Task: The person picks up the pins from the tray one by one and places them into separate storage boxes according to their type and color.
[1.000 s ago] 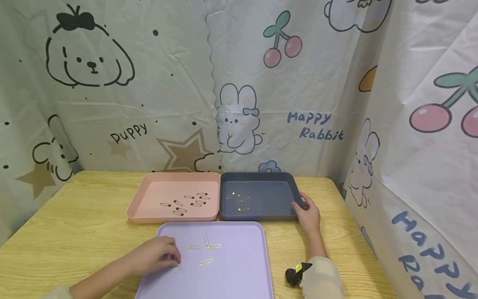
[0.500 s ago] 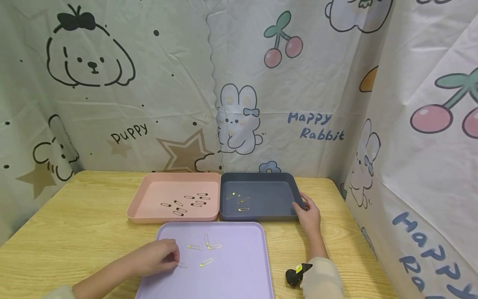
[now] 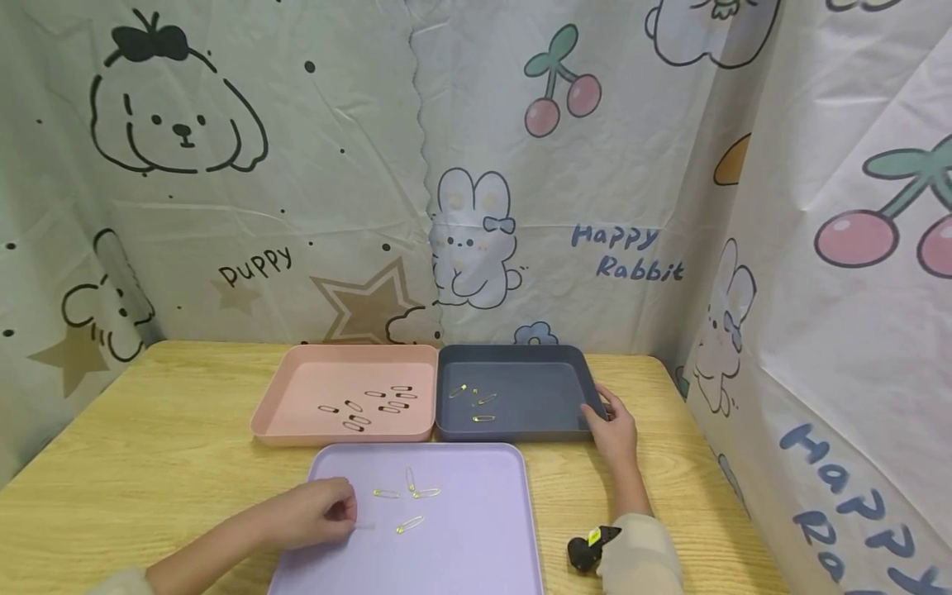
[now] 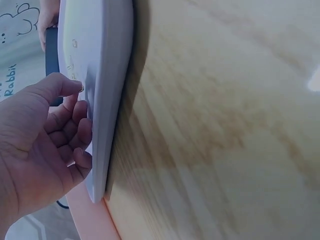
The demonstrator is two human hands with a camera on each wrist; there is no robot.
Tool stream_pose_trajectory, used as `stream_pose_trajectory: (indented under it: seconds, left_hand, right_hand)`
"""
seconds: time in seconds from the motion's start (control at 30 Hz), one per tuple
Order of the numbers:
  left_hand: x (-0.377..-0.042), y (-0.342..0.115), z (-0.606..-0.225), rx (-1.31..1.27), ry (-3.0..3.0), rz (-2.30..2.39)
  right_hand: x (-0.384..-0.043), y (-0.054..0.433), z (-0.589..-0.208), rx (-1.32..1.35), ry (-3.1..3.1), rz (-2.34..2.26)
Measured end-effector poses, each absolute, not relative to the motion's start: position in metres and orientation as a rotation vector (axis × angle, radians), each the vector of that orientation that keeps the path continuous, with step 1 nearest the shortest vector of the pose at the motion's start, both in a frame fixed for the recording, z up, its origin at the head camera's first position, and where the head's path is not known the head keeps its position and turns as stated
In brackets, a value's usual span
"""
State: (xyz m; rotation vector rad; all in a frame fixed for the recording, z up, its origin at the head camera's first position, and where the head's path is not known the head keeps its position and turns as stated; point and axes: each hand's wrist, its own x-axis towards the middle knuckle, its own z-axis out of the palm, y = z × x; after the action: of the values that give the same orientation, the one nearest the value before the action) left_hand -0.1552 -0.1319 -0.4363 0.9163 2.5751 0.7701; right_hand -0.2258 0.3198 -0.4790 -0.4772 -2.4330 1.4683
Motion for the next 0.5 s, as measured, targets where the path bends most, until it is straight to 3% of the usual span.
stream_pose_trajectory:
  seconds: [0.5]
  left_hand:
    - [-0.184,-0.118,-0.415,0.925,2.657,0.842]
  right_hand:
    - [-0.225,0.319,-0.48,-0.473,-2.418,1.475]
